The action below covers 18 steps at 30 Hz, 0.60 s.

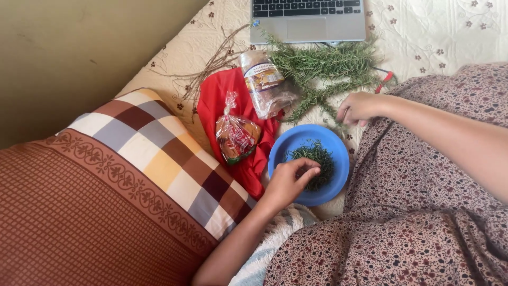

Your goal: The person lies on a bed and strips green leaves from herb stems by hand, placing the leaves into a blue bowl. They repeatedly pick up stems from a pile on the bed and discard the bare stems after stripping.

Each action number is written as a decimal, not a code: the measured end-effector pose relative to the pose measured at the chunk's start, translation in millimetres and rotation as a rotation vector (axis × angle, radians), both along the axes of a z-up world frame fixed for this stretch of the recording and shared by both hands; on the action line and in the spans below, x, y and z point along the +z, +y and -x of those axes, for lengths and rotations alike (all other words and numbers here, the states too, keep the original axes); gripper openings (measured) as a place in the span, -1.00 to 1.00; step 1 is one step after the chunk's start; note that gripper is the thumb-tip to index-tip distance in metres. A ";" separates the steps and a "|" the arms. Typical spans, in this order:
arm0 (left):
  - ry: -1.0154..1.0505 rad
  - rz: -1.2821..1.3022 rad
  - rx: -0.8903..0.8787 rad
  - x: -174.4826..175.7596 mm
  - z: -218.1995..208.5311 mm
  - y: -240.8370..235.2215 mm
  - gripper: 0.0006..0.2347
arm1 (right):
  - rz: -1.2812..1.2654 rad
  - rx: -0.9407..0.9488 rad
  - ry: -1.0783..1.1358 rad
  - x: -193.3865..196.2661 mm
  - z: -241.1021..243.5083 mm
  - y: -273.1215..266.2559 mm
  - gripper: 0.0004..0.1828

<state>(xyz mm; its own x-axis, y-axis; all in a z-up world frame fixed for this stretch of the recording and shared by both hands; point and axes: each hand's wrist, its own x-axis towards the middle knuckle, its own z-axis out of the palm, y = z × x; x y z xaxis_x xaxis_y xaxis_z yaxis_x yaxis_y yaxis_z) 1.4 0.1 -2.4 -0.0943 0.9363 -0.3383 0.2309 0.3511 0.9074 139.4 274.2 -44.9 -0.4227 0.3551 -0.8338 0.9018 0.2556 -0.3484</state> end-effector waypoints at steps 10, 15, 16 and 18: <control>0.021 0.005 -0.015 3.6 1.0 0.2 -0.81 | -0.796 0.385 0.193 -111.8 -31.7 37.0 -0.87; 0.028 0.002 -0.032 4.3 2.4 0.1 -0.79 | -0.965 0.565 0.266 -128.8 -39.2 37.3 -0.88; 0.028 0.001 -0.029 4.7 1.7 -1.2 -0.79 | -0.966 0.568 0.267 -139.5 -39.7 39.8 -0.88; 0.024 0.002 -0.039 5.5 2.2 -1.0 -0.80 | -0.977 0.592 0.336 -160.3 -40.7 47.3 -0.91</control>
